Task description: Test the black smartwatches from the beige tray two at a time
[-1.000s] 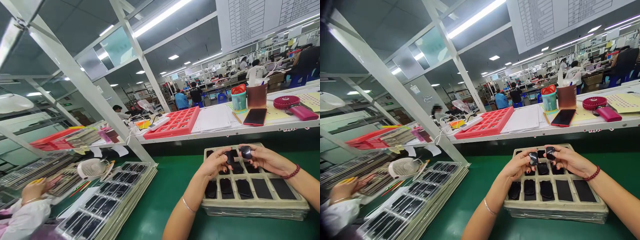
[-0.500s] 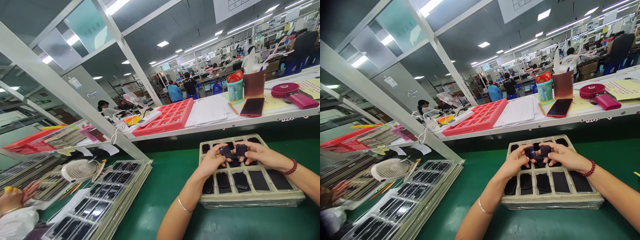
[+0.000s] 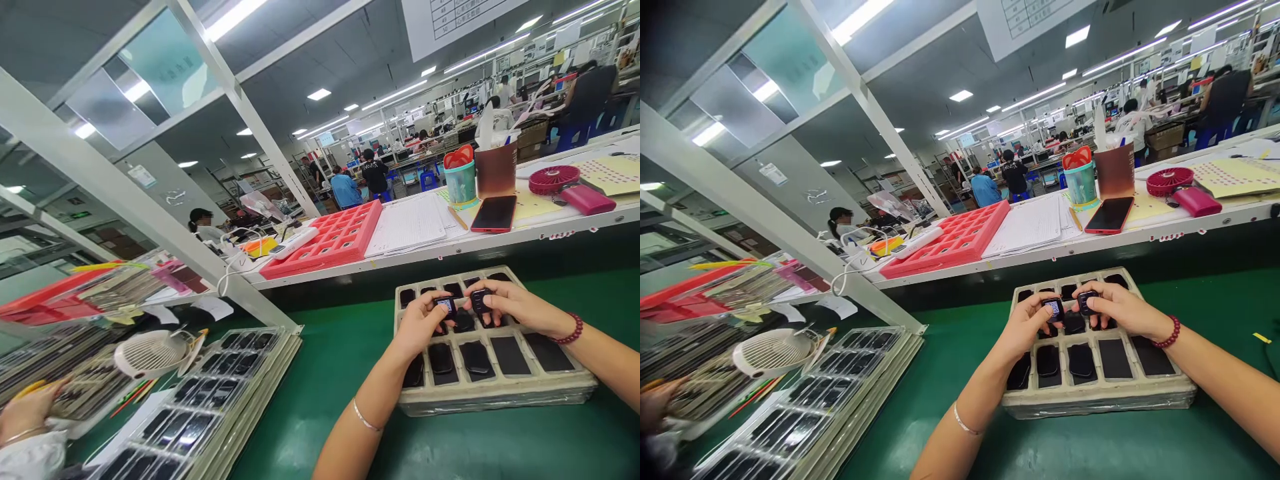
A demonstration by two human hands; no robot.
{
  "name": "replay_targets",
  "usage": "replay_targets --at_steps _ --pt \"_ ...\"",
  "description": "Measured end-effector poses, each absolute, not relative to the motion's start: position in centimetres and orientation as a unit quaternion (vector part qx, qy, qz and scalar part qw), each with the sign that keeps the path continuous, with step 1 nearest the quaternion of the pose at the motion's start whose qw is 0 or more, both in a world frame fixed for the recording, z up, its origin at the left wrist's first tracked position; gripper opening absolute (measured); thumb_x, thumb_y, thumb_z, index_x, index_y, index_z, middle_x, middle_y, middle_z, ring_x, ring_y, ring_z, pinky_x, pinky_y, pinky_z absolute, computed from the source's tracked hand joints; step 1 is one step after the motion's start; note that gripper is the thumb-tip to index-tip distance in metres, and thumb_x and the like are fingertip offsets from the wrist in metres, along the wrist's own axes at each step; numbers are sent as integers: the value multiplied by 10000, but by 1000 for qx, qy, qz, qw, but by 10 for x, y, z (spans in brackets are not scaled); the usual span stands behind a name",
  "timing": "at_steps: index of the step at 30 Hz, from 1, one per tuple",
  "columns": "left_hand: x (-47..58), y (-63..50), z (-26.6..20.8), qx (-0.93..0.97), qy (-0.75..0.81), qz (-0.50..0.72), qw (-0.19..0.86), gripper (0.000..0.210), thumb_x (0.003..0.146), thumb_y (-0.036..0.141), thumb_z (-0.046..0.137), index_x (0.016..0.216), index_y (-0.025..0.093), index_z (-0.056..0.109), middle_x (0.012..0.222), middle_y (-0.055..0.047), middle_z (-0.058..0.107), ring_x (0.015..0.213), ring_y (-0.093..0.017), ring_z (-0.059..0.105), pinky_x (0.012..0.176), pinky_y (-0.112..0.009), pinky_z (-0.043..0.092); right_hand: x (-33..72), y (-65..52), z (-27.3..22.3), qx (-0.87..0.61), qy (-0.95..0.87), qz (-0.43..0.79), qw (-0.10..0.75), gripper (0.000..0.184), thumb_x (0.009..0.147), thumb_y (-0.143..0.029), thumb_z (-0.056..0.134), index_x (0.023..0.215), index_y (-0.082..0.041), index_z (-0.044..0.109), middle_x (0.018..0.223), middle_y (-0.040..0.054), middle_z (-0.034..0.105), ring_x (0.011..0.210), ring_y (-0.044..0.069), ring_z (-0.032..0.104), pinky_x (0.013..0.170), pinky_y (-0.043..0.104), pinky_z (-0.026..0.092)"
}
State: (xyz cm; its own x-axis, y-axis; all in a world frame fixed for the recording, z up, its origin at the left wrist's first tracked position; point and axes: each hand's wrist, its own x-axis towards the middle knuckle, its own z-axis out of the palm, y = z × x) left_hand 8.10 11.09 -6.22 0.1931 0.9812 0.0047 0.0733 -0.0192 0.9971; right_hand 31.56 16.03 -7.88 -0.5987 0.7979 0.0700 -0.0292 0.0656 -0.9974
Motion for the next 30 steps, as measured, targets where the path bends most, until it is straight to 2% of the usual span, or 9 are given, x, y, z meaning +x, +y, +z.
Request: replay_targets --at_steps 4,9,14,17,25,30 --pt "82 109 -60 570 467 433 520 480 778 412 743 1159 131 661 950 -71 701 684 -140 704 537 -194 427 316 160 -78 -302 -641 618 340 399 869 -525 691 1058 -174 664 922 80 759 541 122 602 486 252 439" --pt "84 108 -61 570 470 421 526 471 753 299 752 1185 142 645 994 -78 711 720 -145 706 548 -191 430 313 156 -76 -317 -646 597 354 430 785 -391 763 1150 -197 644 1034 85 757 626 145 633 526 268 504" --pt "83 108 -62 572 473 429 515 382 779 322 729 1100 127 659 881 -61 707 618 -118 663 532 -199 415 311 154 -77 -325 -663 587 332 428 812 -462 757 1119 -182 654 930 71 753 565 127 598 519 271 505" --pt "82 108 -62 572 472 431 515 368 779 316 726 1088 125 661 844 -50 699 592 -113 652 518 -196 397 312 154 -77 -323 -675 581 321 432 830 -487 753 1121 -183 656 933 73 748 572 128 597 535 278 509" --pt "84 107 -62 574 472 432 511 334 792 295 713 1079 132 660 834 -28 675 584 -99 644 522 -191 406 312 154 -78 -318 -681 576 321 466 835 -489 743 1174 -180 660 949 85 753 563 128 590 531 283 500" --pt "84 106 -62 574 466 436 513 320 796 280 712 1074 129 662 847 -29 678 595 -96 643 570 -205 467 312 153 -76 -323 -684 571 320 461 836 -498 744 1166 -183 674 930 76 747 567 133 587 540 290 509"
